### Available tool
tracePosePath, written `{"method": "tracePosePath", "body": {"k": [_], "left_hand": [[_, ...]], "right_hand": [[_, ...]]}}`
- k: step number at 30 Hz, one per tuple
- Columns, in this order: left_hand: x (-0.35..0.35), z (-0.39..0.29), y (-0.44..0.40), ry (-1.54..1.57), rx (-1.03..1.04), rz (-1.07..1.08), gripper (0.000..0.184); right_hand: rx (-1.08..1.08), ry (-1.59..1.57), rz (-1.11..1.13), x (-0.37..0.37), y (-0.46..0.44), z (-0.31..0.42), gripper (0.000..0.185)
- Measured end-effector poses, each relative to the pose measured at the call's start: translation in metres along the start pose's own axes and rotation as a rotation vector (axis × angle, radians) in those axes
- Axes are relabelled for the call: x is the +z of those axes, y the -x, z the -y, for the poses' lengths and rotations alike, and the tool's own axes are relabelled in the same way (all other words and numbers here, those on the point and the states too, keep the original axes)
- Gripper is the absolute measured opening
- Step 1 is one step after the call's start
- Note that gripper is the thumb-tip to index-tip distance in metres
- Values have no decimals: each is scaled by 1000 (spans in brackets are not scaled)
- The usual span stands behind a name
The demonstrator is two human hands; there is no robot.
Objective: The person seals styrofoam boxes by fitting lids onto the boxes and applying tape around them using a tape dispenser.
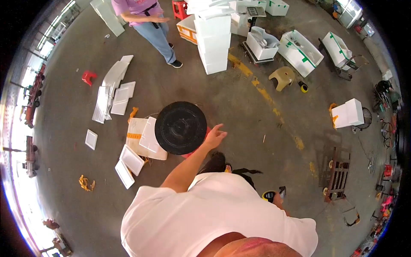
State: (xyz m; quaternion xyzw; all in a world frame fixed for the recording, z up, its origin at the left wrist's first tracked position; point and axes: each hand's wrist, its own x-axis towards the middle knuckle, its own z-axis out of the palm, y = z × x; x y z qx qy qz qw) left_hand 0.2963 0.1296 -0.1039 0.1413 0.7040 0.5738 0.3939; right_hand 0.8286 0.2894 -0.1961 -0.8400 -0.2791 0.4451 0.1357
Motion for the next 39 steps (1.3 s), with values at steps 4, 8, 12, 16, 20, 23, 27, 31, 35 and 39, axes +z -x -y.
{"method": "tracePosePath", "body": {"k": [4, 8, 12, 16, 20, 23, 27, 31, 35, 39], "left_hand": [[-30, -38, -108, 56, 127, -293, 77], [-128, -131, -235, 196, -65, -647, 85], [-179, -178, -328, 38, -223, -680, 87], [-214, -181, -415, -69, -252, -694, 88], [-219, -182, -461, 118, -267, -630, 91], [-229, -187, -497, 98, -257, -636, 92], [-239, -203, -537, 125, -317, -589, 99], [-225, -245, -527, 212, -375, -538, 102], [-218, -250, -560, 227, -408, -552, 100], [-207, -304, -578, 279, -338, -633, 89]], "right_hand": [[53, -187, 70, 69, -3, 73, 59], [-89, -396, 335, 125, 3, 164, 65], [-58, -289, 92, 159, 35, 285, 60], [-131, -443, 349, 186, 24, 366, 55], [-122, -493, 219, 218, 46, 421, 54], [-80, -389, 391, 257, 26, 446, 62], [-114, -128, 232, 309, 35, 497, 47], [-83, -99, 389, 373, -16, 552, 59], [-95, -17, 362, 456, -9, 643, 81], [-135, 30, 430, 531, 18, 732, 91]]}}
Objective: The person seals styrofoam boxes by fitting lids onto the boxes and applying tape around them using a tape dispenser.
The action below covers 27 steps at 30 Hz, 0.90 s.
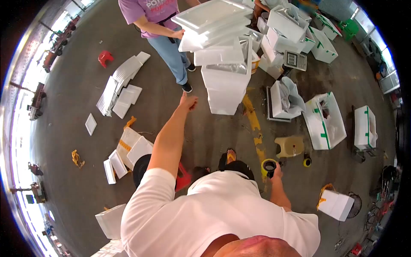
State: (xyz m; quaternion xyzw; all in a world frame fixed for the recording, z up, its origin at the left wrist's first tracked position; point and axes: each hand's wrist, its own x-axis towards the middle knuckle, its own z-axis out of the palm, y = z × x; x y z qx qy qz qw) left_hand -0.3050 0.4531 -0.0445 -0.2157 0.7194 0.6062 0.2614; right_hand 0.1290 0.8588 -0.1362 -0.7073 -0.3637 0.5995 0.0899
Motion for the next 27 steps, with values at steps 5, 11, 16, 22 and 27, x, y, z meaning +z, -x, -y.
{"method": "tracePosePath", "body": {"k": [5, 11, 16, 22, 27], "left_hand": [[23, 13, 21, -67, 232, -59, 75], [0, 257, 145, -24, -76, -63, 53], [-48, 425, 261, 161, -547, -234, 31], [-45, 464, 250, 129, -669, -302, 23], [22, 350, 119, -216, -250, -106, 32]], "right_hand": [[-40, 333, 93, 74, -34, 70, 95], [-111, 303, 223, 142, -99, 71, 97], [-81, 337, 191, 157, -53, 70, 82], [-9, 158, 542, 135, -49, 104, 55], [-72, 210, 331, 171, -33, 155, 55]]}}
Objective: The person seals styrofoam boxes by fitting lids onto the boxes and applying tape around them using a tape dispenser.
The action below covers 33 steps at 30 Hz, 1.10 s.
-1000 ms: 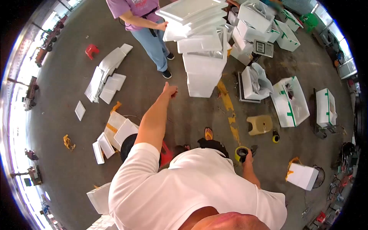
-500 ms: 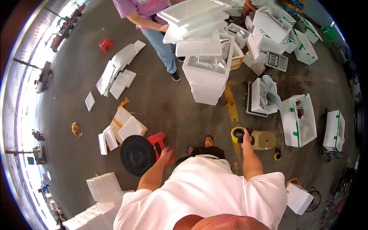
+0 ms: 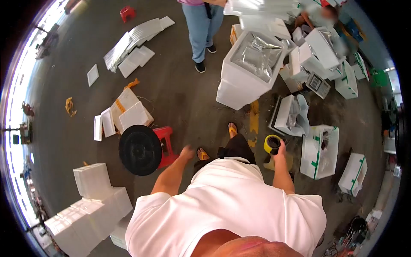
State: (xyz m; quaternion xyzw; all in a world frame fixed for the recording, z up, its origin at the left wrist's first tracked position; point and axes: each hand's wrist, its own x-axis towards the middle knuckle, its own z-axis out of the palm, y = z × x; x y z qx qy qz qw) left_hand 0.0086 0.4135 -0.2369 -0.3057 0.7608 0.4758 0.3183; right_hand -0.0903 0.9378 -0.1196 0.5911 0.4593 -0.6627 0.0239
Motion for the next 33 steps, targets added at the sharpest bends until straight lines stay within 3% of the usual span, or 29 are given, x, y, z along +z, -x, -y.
{"method": "tracePosePath", "body": {"k": [2, 4, 5, 6, 8, 9, 10, 11, 12, 14, 15, 17, 18, 19, 20, 21, 22, 24, 25, 27, 31, 33], "left_hand": [[-4, -161, 0, 185, 199, 89, 69], [-24, -284, -42, 568, 202, 99, 36], [-34, -338, -61, 685, 168, 54, 30], [-44, -376, -78, 750, 114, -10, 36], [-57, -437, -101, 719, 33, -88, 31], [-66, -442, -136, 530, -39, 101, 32], [-71, -450, -158, 337, -112, 286, 57], [-67, -480, -144, 492, -155, 150, 57], [-61, -494, -134, 494, -152, 147, 57], [-40, -518, -118, 432, 113, -329, 74], [-21, -521, -87, 579, 222, -412, 93], [20, -520, -63, 618, 316, -467, 102], [41, -497, -92, 488, 299, -680, 106], [54, -495, -84, 540, 319, -627, 102], [61, -504, -67, 663, 211, -438, 98], [68, -509, -49, 778, 88, -241, 94], [76, -502, -54, 807, 33, -70, 76], [85, -500, -62, 841, 29, -34, 61], [86, -501, -68, 860, 40, -45, 61], [85, -505, -73, 812, -11, -76, 50], [87, -523, -58, 813, -22, -222, 43], [82, -501, -69, 888, 25, -176, 39]], "right_hand": [[-31, -131, 242, 17, -23, 35, 67], [-130, -176, 243, 51, -26, 75, 65], [-169, -232, 273, 69, -40, 109, 62], [-218, -267, 388, 83, -52, 132, 60], [-281, -269, 393, 119, -58, 195, 58], [-309, -273, 428, 134, -53, 217, 58], [-337, -278, 462, 145, -43, 240, 58], [-359, -256, 456, 163, -20, 272, 58], [-379, -242, 495, 170, -26, 290, 58], [-398, -313, 516, 200, -44, 330, 55], [-384, -392, 574, 214, -44, 344, 52], [-312, -597, 762, 251, -72, 374, 43], [-319, -613, 786, 273, -89, 382, 43], [-274, -598, 917, 292, -107, 390, 41], [-231, -579, 1047, 313, -122, 398, 39], [-287, -551, 1020, 337, -131, 399, 38], [-319, -464, 1066, 353, -133, 400, 36], [-274, -351, 1006, 380, -127, 399, 36], [-384, -215, 1011, 389, -122, 399, 38], [-373, -101, 1026, 390, -102, 402, 42], [-388, 88, 954, 390, -65, 399, 52], [-472, 149, 908, 387, -51, 388, 51]]}}
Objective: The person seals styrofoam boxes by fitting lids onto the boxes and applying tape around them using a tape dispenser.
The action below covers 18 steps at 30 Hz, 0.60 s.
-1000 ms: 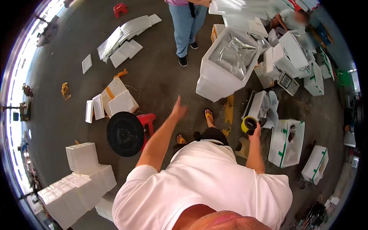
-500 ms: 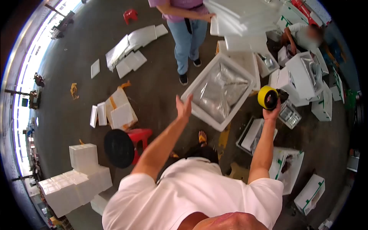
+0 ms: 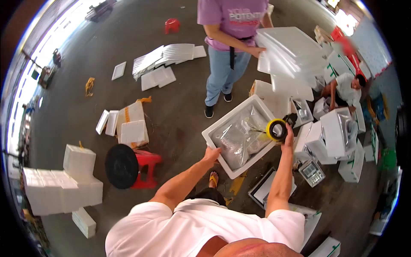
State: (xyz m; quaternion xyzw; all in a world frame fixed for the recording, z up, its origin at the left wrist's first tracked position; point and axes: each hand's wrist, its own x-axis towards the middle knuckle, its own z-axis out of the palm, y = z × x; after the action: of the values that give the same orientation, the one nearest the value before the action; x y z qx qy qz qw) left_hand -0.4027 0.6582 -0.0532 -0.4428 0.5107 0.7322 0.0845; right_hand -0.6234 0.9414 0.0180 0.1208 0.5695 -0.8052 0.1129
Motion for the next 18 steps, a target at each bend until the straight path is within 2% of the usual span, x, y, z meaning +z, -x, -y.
{"method": "tracePosePath", "body": {"k": [1, 2, 3, 5, 6, 7, 9, 11, 13, 15, 16, 18], "left_hand": [[-20, 18, 4, 83, -11, 25, 36], [-37, 12, 20, -50, -18, 17, 29], [-61, 25, 26, 4, 90, 76, 30], [-95, 13, 60, -99, 169, 30, 34], [-113, -10, 95, -135, 94, 13, 37], [-136, -12, 83, -116, 91, -28, 40], [-182, -15, 115, -10, 122, -137, 41], [-250, -9, 138, -11, 151, -317, 40], [-321, 12, 160, 22, 177, -306, 41], [-370, 30, 174, 22, 161, -428, 39], [-411, 43, 180, 107, 179, -479, 39], [-485, 66, 193, 208, 220, -577, 40]], "right_hand": [[-66, 30, 35, 3, 9, -12, 49], [-47, 41, -23, 5, 25, -11, 46], [-50, 24, 128, -1, 36, -17, 45], [65, 113, 127, 36, 103, 11, 49], [113, 153, 54, 57, 130, 22, 49], [57, 153, 45, 76, 152, 23, 51], [113, 144, 124, 106, 178, 8, 53], [137, 159, 227, 147, 190, -30, 53], [202, 156, 334, 193, 209, -76, 46], [236, 163, 454, 242, 222, -115, 41], [309, 128, 577, 286, 242, -142, 40], [355, 96, 669, 355, 273, -209, 40]]}}
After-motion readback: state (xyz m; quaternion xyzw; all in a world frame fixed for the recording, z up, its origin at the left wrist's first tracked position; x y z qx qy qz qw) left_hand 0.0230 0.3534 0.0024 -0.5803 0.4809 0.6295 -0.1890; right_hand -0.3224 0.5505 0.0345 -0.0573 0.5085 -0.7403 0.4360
